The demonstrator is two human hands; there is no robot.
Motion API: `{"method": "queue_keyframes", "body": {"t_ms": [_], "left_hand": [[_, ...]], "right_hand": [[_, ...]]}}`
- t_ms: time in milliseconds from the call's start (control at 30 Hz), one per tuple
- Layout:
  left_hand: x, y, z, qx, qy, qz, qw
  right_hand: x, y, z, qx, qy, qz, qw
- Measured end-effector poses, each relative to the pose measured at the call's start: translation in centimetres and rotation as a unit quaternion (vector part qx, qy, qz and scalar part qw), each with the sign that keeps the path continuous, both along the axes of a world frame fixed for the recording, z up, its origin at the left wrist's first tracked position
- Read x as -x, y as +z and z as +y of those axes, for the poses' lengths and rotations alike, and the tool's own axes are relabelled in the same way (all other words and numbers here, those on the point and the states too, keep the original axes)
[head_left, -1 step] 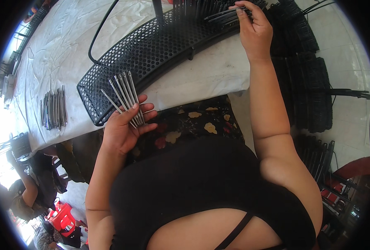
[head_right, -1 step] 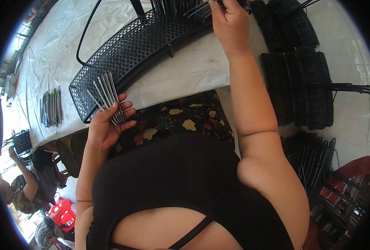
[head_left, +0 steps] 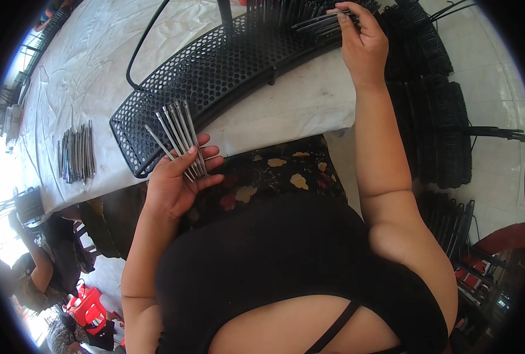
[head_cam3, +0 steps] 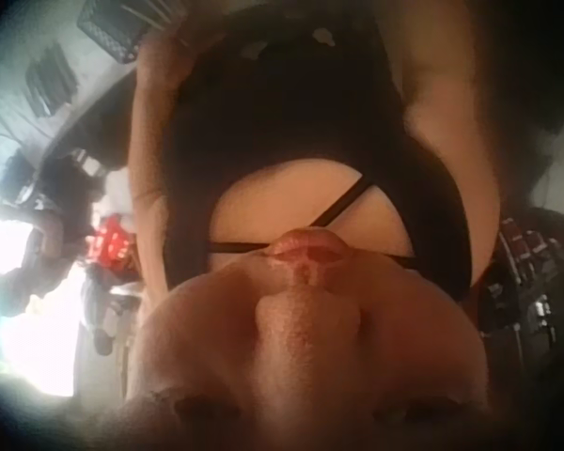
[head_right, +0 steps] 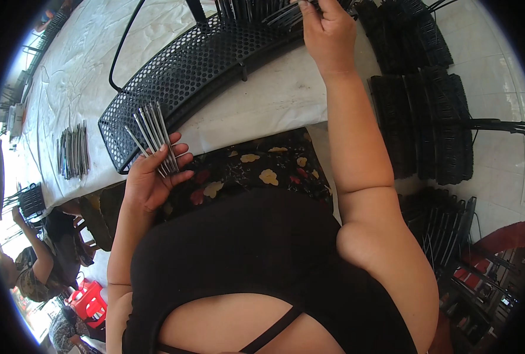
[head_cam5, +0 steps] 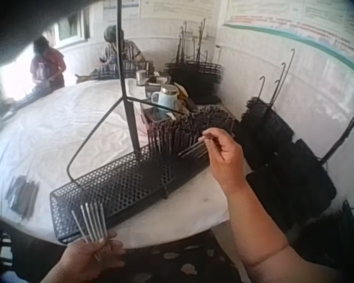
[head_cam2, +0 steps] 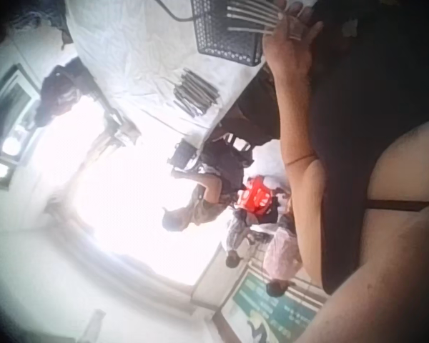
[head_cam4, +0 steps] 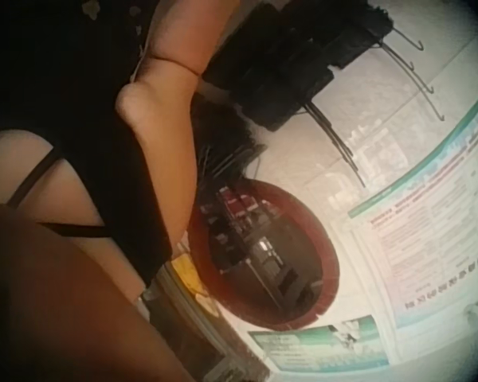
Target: The person retrieves metal pins from a bag, places them on the table, and inserts them one by one into the holes of a perforated rack.
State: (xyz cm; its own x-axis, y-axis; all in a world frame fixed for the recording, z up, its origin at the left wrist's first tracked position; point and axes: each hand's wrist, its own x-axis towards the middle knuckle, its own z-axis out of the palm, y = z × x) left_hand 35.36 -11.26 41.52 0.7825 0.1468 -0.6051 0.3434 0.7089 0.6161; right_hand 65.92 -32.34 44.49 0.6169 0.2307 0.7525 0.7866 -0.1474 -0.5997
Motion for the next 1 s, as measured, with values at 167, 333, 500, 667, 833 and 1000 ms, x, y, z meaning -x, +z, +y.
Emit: {"method": "queue_keyframes", "body": {"t_ms": [167,333,500,667,833,1000], "left_hand": [[-0.1,0.0,0.1,0.003,0.002,-0.003,1.0],[-0.1,-0.2,-0.1,0.015,0.004,-0.016,1.0],[0.2,-0.3,0.0,0.027,0.021,-0.021,0.999],[-0.3,-0.8,0.0,0.04,0.017,-0.039,0.998],[-0.1,-0.9,0.1,0.055,0.026,-0.049,0.997],[-0.3,-0.6,0.0,0.04,0.026,-0.024,0.999]], "right_hand": [[0.7,1.9,0.6,0.082,0.005,-0.029,0.996],[0.8,3.9,2.3,0.127,0.041,-0.036,0.99],[-0.3,3.6,2.3,0.151,0.179,-0.046,0.971],[-2.9,2.4,1.8,0.027,0.323,0.015,0.946],[-0.8,3.1,1.6,0.055,0.166,0.067,0.982],[-0.8,2.0,1.0,0.102,0.121,-0.012,0.987]]}}
